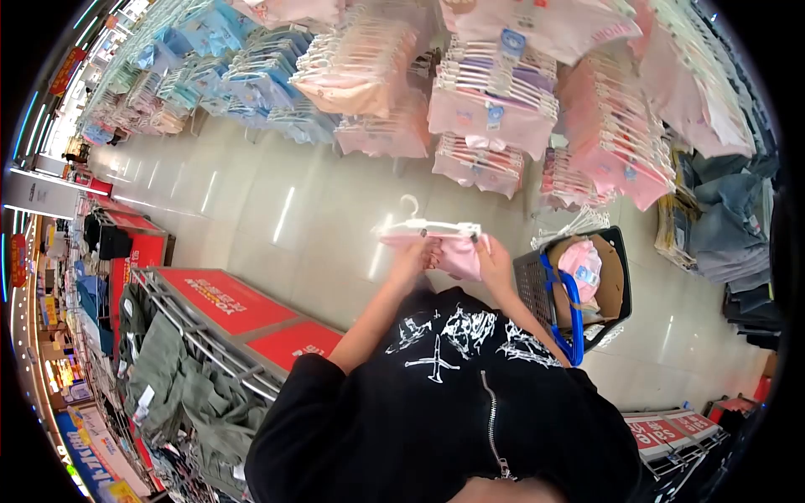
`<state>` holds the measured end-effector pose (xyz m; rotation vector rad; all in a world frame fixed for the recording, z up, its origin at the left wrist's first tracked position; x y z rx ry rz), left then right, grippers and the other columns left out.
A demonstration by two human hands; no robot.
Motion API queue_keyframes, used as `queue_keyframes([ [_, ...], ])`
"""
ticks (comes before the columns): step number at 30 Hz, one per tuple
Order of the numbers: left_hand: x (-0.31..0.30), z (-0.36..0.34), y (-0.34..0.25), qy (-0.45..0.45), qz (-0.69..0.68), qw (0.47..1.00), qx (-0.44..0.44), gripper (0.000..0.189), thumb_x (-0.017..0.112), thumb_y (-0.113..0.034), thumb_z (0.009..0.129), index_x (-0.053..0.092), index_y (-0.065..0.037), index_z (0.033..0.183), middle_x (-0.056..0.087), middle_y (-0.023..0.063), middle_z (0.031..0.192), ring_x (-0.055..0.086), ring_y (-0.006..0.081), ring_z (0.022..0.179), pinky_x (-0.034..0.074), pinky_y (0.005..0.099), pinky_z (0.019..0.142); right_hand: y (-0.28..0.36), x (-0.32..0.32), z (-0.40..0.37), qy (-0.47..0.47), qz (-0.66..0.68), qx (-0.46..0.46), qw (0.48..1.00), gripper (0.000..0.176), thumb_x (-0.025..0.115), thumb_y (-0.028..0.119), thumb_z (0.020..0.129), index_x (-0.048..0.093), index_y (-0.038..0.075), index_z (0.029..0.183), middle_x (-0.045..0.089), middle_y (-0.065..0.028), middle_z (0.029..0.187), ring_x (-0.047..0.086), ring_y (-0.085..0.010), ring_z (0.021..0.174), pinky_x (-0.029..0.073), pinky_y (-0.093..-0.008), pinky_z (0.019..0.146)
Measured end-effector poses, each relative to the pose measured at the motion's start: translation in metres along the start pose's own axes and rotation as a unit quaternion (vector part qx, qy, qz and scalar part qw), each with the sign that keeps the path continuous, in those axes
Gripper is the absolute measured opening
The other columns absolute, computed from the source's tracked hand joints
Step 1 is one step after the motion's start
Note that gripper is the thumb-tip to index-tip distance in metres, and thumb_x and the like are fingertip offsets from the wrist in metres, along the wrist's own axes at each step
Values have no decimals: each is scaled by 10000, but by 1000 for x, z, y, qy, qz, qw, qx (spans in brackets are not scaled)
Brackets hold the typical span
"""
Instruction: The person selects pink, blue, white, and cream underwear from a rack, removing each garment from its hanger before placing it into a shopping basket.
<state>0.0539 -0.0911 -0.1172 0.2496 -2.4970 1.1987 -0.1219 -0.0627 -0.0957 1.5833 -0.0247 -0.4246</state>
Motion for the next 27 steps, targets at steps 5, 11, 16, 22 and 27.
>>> queue_keyframes([
  [5,-51,85,-23,50,-113,992,-1,183,507,-171,842,547,-18,933,563,47,814,515,121,688,420,244,617,-8,64,39,88,-43,12,995,222,490,187,835,550,27,976,559,-104,737,524,-141,693,419,-273,621],
  [11,-73,152,-66,93,-129,986,-46,164,533,-154,825,553,-9,899,560,53,794,516,133,678,422,231,598,-38,126,77,143,-81,163,973,322,473,264,842,497,75,1101,576,-164,795,586,-267,710,444,-331,641],
  [16,-148,311,-50,158,165,958,172,197,453,-140,846,542,-4,957,566,79,804,546,223,726,445,335,655,-100,129,75,91,-89,103,986,443,512,134,828,350,96,1239,574,-89,789,539,-120,632,439,-270,571],
  [22,-182,410,-77,74,-60,987,129,118,503,-71,814,513,35,865,549,132,750,542,245,659,473,348,621,-239,52,-89,-38,-4,462,886,256,483,230,836,551,37,991,599,-80,796,533,-136,612,408,-241,491],
  [27,-190,436,-84,22,171,961,214,240,419,-166,867,489,5,1021,581,127,838,568,225,750,474,333,664,-206,17,-195,-199,151,624,740,346,423,230,839,450,35,1123,617,-166,850,600,-244,601,449,-307,434],
])
Point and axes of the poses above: each hand's wrist, its own z-axis towards the middle knuckle, its own x-axis out of the palm, y = z × x, the point moved 6 cm from there along z, towards the middle knuckle
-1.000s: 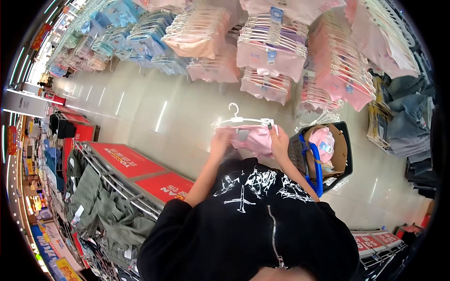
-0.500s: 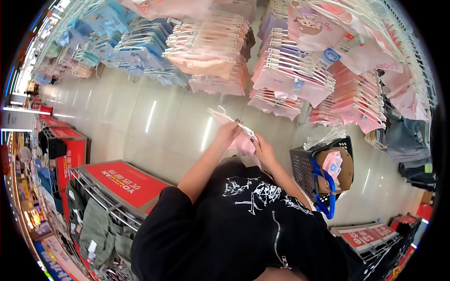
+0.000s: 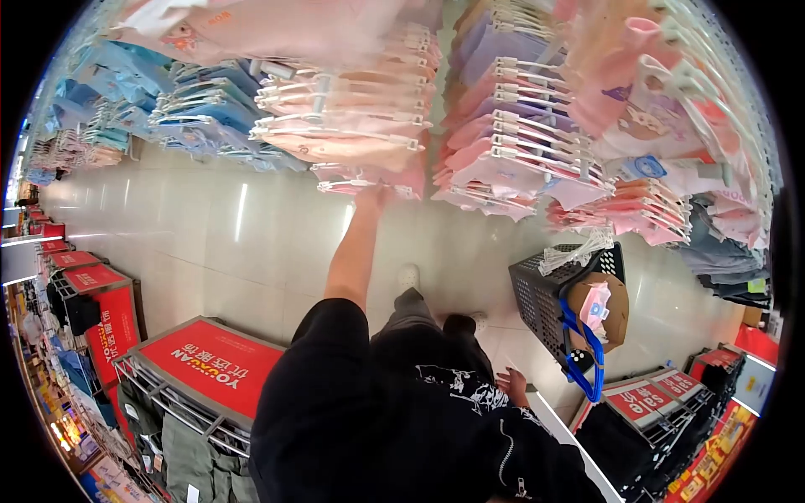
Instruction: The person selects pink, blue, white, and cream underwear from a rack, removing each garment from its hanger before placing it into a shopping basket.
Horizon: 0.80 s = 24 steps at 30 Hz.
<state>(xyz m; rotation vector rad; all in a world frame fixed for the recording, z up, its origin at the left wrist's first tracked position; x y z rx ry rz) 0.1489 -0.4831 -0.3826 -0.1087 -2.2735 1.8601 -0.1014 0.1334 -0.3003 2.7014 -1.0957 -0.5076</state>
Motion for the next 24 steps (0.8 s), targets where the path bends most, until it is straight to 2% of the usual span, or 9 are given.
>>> queue_keyframes([
  [2,0,7,10,34,190,976,99,303,380,-216,893,480,-13,1094,598,122,883,580,212,795,474,323,684,-6,0,-4,5,-33,-36,999,275,452,190,828,522,21,1034,618,-134,789,569,-177,547,431,-263,420],
  [4,3,15,28,40,177,983,29,322,380,-229,902,480,-4,1108,607,108,887,587,187,815,478,299,689,-2,14,-4,-2,-126,-77,989,235,468,162,820,560,14,977,614,-110,748,551,-138,533,423,-238,421],
  [6,3,19,56,6,-41,977,-207,300,417,-205,894,487,32,1063,607,84,850,589,147,809,487,261,678,8,34,5,-5,-248,-195,949,210,469,129,811,585,6,935,586,-65,676,515,-99,527,410,-212,453],
  [8,0,26,63,37,-57,992,-108,233,465,-128,869,493,53,1012,583,87,885,583,180,831,497,246,716,28,60,6,-10,-353,-300,886,195,469,113,816,578,7,939,583,-48,676,513,-96,537,411,-211,484],
  [12,-13,35,81,55,45,992,102,259,488,-119,853,482,39,1058,550,119,999,576,253,868,494,296,773,56,110,-1,75,-242,-307,918,180,473,89,819,568,11,951,593,-44,721,529,-89,599,416,-205,536],
  [14,-12,22,56,19,-12,999,26,296,511,-119,838,480,21,1097,546,117,1031,577,257,873,492,308,759,75,124,-20,79,-265,-303,912,177,472,80,822,566,14,956,600,-48,750,537,-84,633,418,-199,562],
  [16,-4,-26,10,-76,-145,960,-227,342,546,-123,816,489,-11,1134,557,97,1034,582,239,862,492,305,706,75,125,-13,110,-250,-297,915,182,472,83,819,567,15,958,608,-54,776,542,-87,656,423,-199,592],
  [19,-18,-78,18,-59,-102,954,-274,408,559,-105,804,446,1,1181,548,97,1048,578,235,883,490,307,739,68,114,-6,137,-247,-291,914,191,467,88,818,564,16,966,612,-58,792,552,-104,676,433,-212,623],
  [24,-31,-156,27,-85,-144,935,-314,389,538,-81,799,444,11,1165,545,137,1062,591,264,843,495,306,725,58,71,22,132,-102,-210,963,211,439,107,838,547,30,1003,609,-74,807,549,-107,687,432,-204,610],
])
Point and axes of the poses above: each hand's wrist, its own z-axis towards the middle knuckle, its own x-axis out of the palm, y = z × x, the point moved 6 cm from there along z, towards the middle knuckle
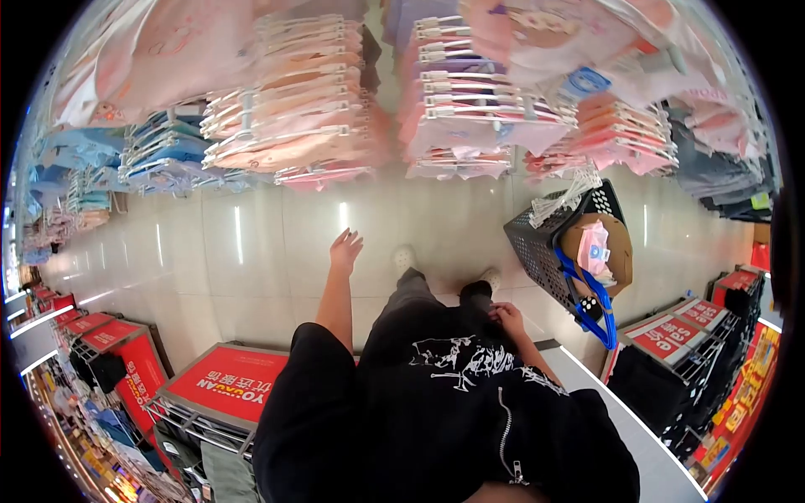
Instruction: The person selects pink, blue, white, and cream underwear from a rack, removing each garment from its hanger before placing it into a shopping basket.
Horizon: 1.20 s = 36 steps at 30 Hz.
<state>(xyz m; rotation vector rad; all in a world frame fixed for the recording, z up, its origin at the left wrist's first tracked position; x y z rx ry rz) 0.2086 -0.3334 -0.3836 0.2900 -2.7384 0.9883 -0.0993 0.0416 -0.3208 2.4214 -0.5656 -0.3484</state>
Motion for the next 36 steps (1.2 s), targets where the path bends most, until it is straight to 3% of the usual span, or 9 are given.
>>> queue_keyframes([
  [6,31,-44,51,60,262,958,-96,327,527,-90,787,486,-15,1103,588,136,981,599,247,829,501,315,704,62,-29,-30,-16,-87,-140,986,185,489,117,824,554,35,976,564,-20,744,499,-81,625,409,-200,550],
  [13,115,-86,133,142,563,807,-109,236,523,-111,766,577,-42,985,629,83,789,594,149,674,466,250,581,225,-112,-156,296,58,-247,921,211,499,94,840,535,-8,1021,557,-111,1045,494,-173,1020,389,-283,868],
  [16,157,-105,168,216,610,762,-21,203,524,-120,766,615,-35,928,632,76,799,596,163,700,465,259,620,249,-205,-179,336,175,-266,886,219,499,147,836,596,-49,847,616,-151,886,584,-255,868,454,-299,765],
  [20,213,-123,192,277,710,631,148,201,521,-173,765,640,-55,877,628,104,799,596,202,745,459,292,706,198,-333,-90,-20,121,-263,957,226,523,160,793,615,-40,748,627,-116,741,604,-195,693,472,-303,628],
  [22,232,-123,200,261,712,642,114,222,524,-194,758,633,-54,892,624,114,780,595,206,732,459,299,688,146,-345,-26,-62,52,-175,981,209,572,186,747,627,-15,757,627,-105,723,596,-174,643,464,-291,600],
  [24,241,-118,203,235,708,663,62,225,526,-195,755,632,-53,895,625,106,772,594,203,725,458,303,680,110,-331,31,-79,-300,-225,924,247,621,237,687,636,13,787,622,-113,726,601,-190,649,468,-301,596],
  [26,257,-121,203,266,689,668,92,236,446,-178,836,582,-57,987,622,52,810,592,123,705,444,230,560,87,-309,47,-53,-385,-87,917,283,637,287,651,640,46,801,615,-117,737,603,-228,688,473,-330,605],
  [30,328,-178,182,251,613,730,168,202,463,-132,841,573,-44,986,623,53,805,595,126,728,446,222,597,88,-293,51,-114,-456,-158,869,253,590,289,649,609,52,736,609,-119,717,580,-313,676,452,-411,582],
  [36,468,-289,141,271,549,718,331,210,567,-75,772,567,-16,973,596,95,859,587,164,785,453,260,710,183,-301,-41,-140,43,-294,944,173,591,166,760,496,36,825,540,-60,592,544,-123,560,412,-254,498],
])
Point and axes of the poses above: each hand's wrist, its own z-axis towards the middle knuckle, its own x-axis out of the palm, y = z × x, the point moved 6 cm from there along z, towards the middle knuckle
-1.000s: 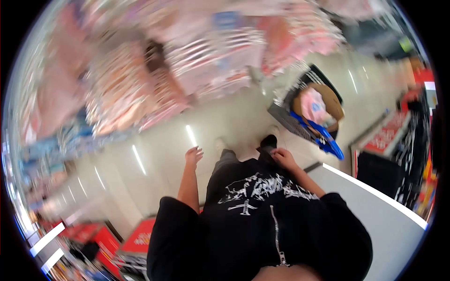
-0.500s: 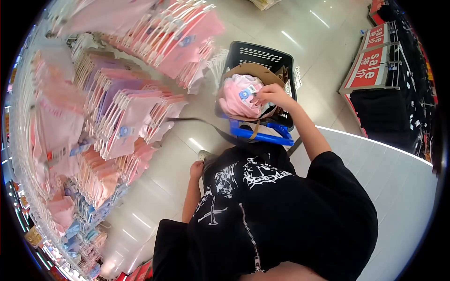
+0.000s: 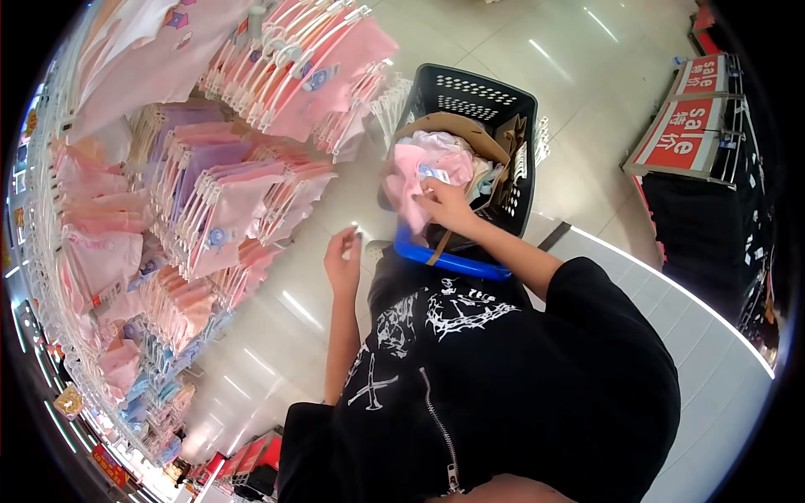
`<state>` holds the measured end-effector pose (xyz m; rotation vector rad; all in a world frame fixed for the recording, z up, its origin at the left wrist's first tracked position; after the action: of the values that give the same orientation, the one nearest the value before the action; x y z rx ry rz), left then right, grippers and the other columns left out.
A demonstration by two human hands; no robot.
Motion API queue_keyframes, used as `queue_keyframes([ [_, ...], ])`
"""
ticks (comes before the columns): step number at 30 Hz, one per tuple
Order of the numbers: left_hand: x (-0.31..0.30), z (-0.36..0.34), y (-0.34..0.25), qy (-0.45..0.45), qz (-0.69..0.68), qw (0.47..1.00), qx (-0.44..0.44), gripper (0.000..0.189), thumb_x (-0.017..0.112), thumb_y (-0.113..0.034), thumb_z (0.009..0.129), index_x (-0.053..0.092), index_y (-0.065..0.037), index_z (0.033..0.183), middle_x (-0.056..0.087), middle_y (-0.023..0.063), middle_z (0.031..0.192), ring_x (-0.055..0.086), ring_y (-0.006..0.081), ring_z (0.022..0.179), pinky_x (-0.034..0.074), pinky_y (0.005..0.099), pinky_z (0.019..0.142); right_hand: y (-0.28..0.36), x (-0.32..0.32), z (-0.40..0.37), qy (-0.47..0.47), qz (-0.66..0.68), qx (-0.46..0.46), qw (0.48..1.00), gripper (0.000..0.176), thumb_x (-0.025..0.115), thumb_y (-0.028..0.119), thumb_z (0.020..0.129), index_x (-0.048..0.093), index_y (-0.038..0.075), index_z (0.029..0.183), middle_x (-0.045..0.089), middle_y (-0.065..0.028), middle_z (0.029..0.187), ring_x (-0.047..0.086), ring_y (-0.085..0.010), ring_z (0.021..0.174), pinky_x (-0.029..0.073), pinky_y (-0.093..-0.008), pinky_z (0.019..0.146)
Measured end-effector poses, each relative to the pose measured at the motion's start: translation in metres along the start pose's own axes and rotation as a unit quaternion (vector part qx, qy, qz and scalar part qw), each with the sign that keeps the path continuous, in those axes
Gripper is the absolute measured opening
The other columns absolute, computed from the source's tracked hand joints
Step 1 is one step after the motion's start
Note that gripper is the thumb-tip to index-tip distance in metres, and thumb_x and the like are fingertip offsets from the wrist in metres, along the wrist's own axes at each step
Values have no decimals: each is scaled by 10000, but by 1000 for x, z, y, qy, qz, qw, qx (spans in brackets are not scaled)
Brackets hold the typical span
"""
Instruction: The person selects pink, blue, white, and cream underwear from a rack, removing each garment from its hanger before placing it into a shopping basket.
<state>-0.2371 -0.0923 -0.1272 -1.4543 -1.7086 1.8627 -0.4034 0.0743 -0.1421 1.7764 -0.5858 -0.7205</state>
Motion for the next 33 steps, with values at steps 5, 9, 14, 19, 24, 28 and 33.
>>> queue_keyframes([
  [5,24,1,-134,48,47,982,178,408,611,-16,708,503,-31,1102,544,93,1035,514,158,970,419,269,793,46,39,-11,71,309,100,943,219,522,150,788,565,23,961,580,-54,800,549,-122,725,444,-241,670],
  [9,19,6,-107,43,-36,990,129,336,527,-1,762,500,-24,1096,531,88,1050,511,140,917,410,245,763,97,23,-28,157,392,105,901,231,494,128,793,574,-7,962,588,-41,826,558,-102,750,442,-221,685],
  [14,20,-2,-115,1,-92,993,81,245,493,19,767,552,-18,1002,575,94,949,549,162,756,434,233,656,68,-53,-30,95,277,65,954,241,482,103,805,579,9,1004,620,-46,734,560,-96,622,453,-205,570],
  [19,63,-20,-125,116,20,987,110,214,495,19,762,560,-41,957,567,106,903,544,212,739,427,257,619,-149,-226,-30,-447,131,61,883,212,467,81,786,557,39,974,618,-71,744,522,-93,579,413,-209,499],
  [24,103,-32,-112,200,93,951,217,222,509,34,696,565,-36,900,570,118,829,532,285,722,421,348,634,-388,-254,-71,-369,-21,335,867,246,533,165,776,583,49,987,613,-55,813,551,-128,615,445,-254,520],
  [28,116,-27,-106,155,148,945,248,232,522,28,647,570,-33,866,575,102,789,526,267,674,410,336,600,-424,-210,-68,-344,93,347,868,301,568,136,751,568,16,1028,617,-121,876,590,-196,781,466,-294,689],
  [33,120,-27,-103,146,169,940,258,249,489,46,652,568,-22,879,560,113,757,517,280,637,408,342,569,-398,-189,-70,-367,164,387,830,293,575,106,761,505,-4,1024,600,-141,882,585,-190,757,475,-285,633],
])
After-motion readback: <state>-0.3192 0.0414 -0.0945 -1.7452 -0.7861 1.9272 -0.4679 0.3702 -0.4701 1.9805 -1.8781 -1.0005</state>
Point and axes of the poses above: each hand's wrist, its own z-axis towards the middle knuckle, its own x-axis out of the palm, y = z × x, the point moved 6 cm from there along z, towards the middle knuckle
